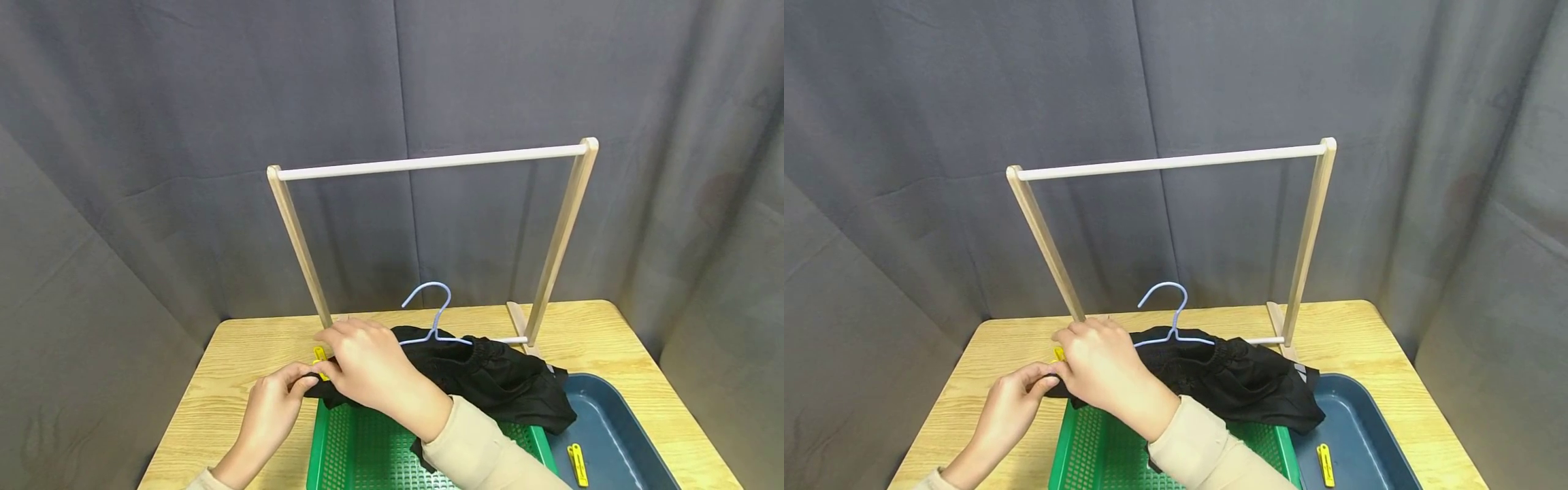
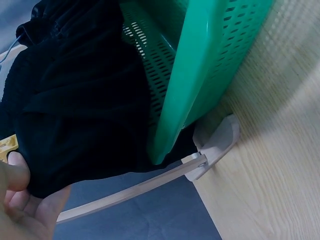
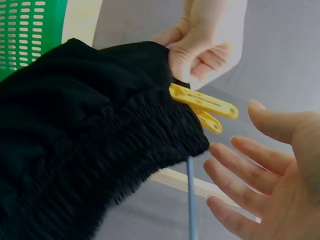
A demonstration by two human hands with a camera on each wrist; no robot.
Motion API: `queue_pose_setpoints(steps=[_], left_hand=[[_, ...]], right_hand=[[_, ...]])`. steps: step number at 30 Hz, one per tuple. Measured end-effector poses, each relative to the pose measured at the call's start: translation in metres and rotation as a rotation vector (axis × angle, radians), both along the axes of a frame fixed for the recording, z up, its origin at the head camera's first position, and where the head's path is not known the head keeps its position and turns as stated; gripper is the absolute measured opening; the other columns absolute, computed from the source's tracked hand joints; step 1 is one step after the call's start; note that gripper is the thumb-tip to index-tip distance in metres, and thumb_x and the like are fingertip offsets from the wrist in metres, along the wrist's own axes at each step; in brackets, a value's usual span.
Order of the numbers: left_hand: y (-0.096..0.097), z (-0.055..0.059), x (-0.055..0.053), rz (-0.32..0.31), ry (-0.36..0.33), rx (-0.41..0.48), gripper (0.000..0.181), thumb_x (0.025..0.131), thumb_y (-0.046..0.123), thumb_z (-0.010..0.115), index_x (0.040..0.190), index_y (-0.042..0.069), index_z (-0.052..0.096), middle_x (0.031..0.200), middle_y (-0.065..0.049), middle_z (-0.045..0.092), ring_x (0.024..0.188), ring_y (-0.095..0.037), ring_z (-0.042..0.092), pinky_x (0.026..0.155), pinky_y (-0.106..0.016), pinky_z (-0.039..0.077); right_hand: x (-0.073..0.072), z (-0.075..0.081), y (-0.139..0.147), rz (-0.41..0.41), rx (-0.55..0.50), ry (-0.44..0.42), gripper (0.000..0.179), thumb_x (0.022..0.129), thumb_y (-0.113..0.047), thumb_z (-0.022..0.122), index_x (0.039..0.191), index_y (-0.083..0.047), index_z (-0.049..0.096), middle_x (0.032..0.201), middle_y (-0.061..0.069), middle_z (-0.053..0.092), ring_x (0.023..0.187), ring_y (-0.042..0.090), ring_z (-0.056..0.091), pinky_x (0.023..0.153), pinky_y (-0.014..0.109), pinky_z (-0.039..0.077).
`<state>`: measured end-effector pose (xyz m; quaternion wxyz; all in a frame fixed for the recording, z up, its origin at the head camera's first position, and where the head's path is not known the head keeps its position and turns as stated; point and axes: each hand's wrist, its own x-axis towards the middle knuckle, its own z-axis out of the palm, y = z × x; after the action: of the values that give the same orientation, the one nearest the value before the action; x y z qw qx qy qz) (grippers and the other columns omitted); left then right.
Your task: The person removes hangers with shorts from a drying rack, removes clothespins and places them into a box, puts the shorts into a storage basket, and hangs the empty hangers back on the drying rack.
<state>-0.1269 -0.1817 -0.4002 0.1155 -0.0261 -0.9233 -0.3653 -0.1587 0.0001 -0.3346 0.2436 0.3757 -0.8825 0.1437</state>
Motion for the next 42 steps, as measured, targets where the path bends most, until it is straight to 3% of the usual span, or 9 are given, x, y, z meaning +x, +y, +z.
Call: queue_pose_setpoints(steps=[5, 9, 17, 21, 25, 33, 42], left_hand=[[0.000, 0.002, -0.001, -0.006, 0.014, -0.010, 0.008, 0.091, 0.013, 0.070, 0.097, 0.011, 0.076, 0.089, 0.001, 0.074, 0.059, -0.009, 0.046, 0.062, -0.026, 0.042], [0.000, 0.003, -0.003, -0.004, 0.033, -0.010, 0.006, 0.090, 0.013, 0.071, 0.094, 0.013, 0.076, 0.086, 0.002, 0.073, 0.061, -0.010, 0.048, 0.061, -0.026, 0.042], [0.000, 0.001, -0.003, -0.020, 0.046, 0.002, 0.004, 0.089, 0.012, 0.072, 0.092, 0.012, 0.075, 0.081, 0.002, 0.071, 0.058, -0.008, 0.045, 0.059, -0.025, 0.041], [0.000, 0.001, -0.002, -0.026, 0.048, 0.008, 0.005, 0.089, 0.011, 0.072, 0.093, 0.011, 0.075, 0.083, 0.002, 0.072, 0.056, -0.007, 0.043, 0.056, -0.024, 0.040], [0.000, 0.001, -0.001, -0.018, 0.021, 0.020, 0.007, 0.091, 0.011, 0.070, 0.096, 0.011, 0.076, 0.075, 0.002, 0.068, 0.051, -0.007, 0.035, 0.051, -0.024, 0.035], [0.001, 0.002, 0.001, 0.005, -0.019, 0.047, 0.008, 0.092, 0.010, 0.069, 0.097, 0.008, 0.075, 0.074, -0.001, 0.066, 0.051, -0.009, 0.035, 0.052, -0.024, 0.034], [0.001, -0.002, 0.004, 0.001, -0.034, 0.076, 0.009, 0.092, 0.010, 0.069, 0.099, 0.007, 0.075, 0.090, -0.003, 0.074, 0.059, -0.011, 0.047, 0.057, -0.024, 0.039]], right_hand=[[-0.003, -0.007, -0.009, -0.028, 0.023, 0.025, 0.029, 0.083, -0.040, 0.080, 0.100, -0.017, 0.075, 0.083, -0.008, 0.068, 0.077, 0.011, 0.063, 0.068, 0.027, 0.050], [-0.004, -0.009, -0.014, -0.046, 0.015, 0.036, 0.017, 0.082, -0.031, 0.081, 0.091, -0.019, 0.075, 0.076, -0.009, 0.064, 0.068, 0.011, 0.060, 0.063, 0.026, 0.048], [-0.003, -0.010, -0.015, -0.031, -0.031, -0.003, 0.018, 0.075, -0.013, 0.081, 0.090, -0.018, 0.073, 0.086, -0.009, 0.069, 0.074, 0.010, 0.065, 0.064, 0.025, 0.050], [-0.001, -0.011, -0.014, -0.019, -0.032, 0.029, 0.020, 0.073, -0.009, 0.080, 0.089, -0.018, 0.072, 0.084, -0.009, 0.068, 0.077, 0.008, 0.064, 0.065, 0.024, 0.050], [0.000, -0.012, -0.014, -0.018, -0.041, 0.075, 0.019, 0.073, -0.007, 0.079, 0.085, -0.019, 0.071, 0.082, -0.010, 0.067, 0.076, 0.007, 0.063, 0.064, 0.022, 0.048], [0.000, -0.015, -0.014, -0.002, -0.151, 0.091, 0.017, 0.073, -0.005, 0.080, 0.082, -0.016, 0.070, 0.079, -0.009, 0.067, 0.072, 0.008, 0.063, 0.063, 0.024, 0.050], [0.006, -0.013, -0.015, 0.007, -0.314, 0.093, 0.019, 0.074, -0.016, 0.087, 0.081, -0.015, 0.069, 0.076, -0.006, 0.065, 0.073, 0.010, 0.063, 0.070, 0.024, 0.051]])
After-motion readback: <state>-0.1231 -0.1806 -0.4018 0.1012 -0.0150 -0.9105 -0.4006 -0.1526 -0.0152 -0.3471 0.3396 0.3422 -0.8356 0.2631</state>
